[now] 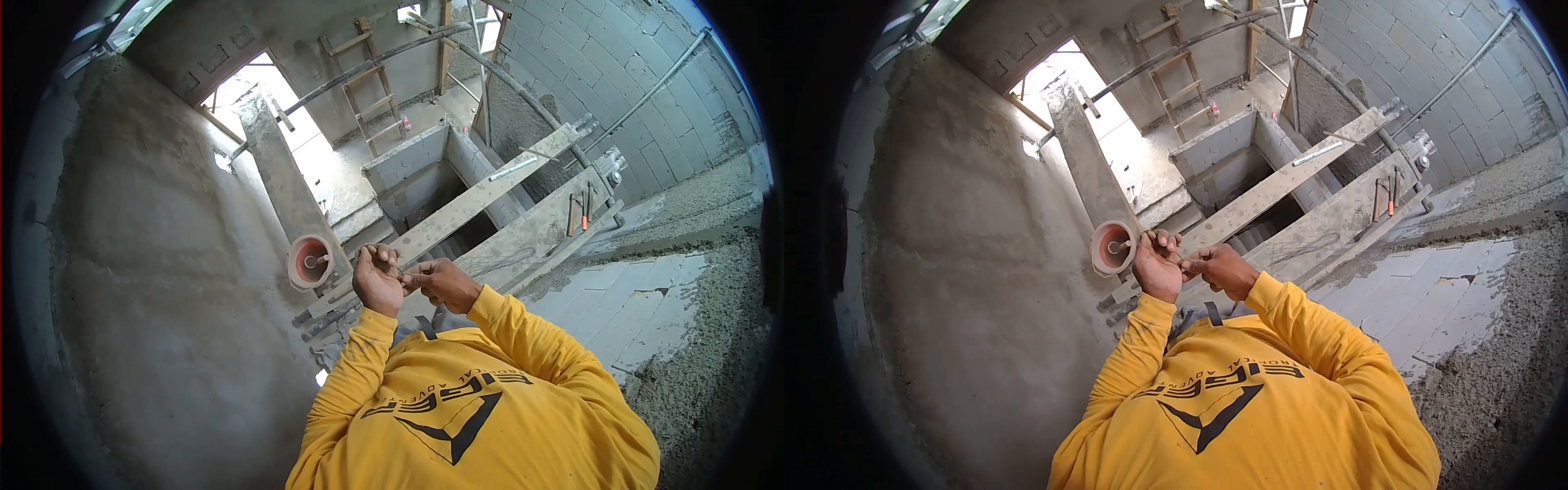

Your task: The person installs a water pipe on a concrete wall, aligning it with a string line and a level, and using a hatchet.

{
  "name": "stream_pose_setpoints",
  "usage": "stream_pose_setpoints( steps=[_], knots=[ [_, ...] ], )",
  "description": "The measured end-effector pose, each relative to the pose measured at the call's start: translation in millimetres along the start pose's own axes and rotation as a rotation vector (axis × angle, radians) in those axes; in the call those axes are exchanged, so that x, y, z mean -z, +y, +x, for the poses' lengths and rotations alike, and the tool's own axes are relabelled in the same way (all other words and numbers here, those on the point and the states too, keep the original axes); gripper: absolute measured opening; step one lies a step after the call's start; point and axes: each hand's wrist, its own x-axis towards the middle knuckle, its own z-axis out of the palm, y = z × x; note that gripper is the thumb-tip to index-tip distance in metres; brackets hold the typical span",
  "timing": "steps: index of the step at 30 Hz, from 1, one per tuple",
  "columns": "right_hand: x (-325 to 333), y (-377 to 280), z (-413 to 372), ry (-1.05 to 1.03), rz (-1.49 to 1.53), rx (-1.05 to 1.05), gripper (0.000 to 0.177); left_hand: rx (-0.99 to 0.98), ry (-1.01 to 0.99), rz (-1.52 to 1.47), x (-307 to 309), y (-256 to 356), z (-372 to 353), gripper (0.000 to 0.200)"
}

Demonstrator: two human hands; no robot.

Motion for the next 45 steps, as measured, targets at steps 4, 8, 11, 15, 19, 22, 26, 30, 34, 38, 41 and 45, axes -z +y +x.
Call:
stream_pose_setpoints(
  steps=[4,8,11,15,19,22,26,30,34,38,41,45],
  knots=[
    [-12,-11,-8,0.002,-0.051,0.007,0.022,-0.021,0.004,-0.023,0,8,-3,0.022],
    [-26,-14,-13,0.026,-0.126,0.101,0.020,-0.024,-0.071,-0.003,3,16,-3,0.019],
    [-26,-9,-10,0.011,-0.065,0.082,0.021,0.007,-0.118,0.065,-2,22,-7,0.019],
    [-21,-3,-9,0.028,-0.070,0.132,0.022,0.049,-0.113,0.109,6,29,-9,0.023],
    [7,9,-1,0.067,0.246,0.147,0.031,0.214,-0.091,0.352,17,51,-7,0.027],
    [6,-7,-9,0.097,0.333,0.200,0.028,0.269,-0.067,0.431,4,49,-21,0.032],
    [1,-9,-11,0.075,0.463,0.232,0.017,0.292,-0.147,0.597,-9,24,-36,0.025],
    [-2,6,-4,0.059,0.350,0.301,0.029,0.314,-0.270,0.746,-8,11,-38,0.020],
    [-1,2,-12,-0.014,0.231,0.332,0.034,0.353,-0.313,0.804,-9,17,-36,0.019],
    [-2,1,-15,-0.014,0.167,0.392,0.034,0.390,-0.335,0.768,-18,23,-38,0.019],
    [-2,-3,-15,-0.006,0.153,0.402,0.035,0.364,-0.339,0.767,-21,19,-40,0.018],
    [-11,-4,-19,0.085,0.228,0.413,0.037,0.361,-0.312,0.723,-17,14,-39,0.014]
  ],
)
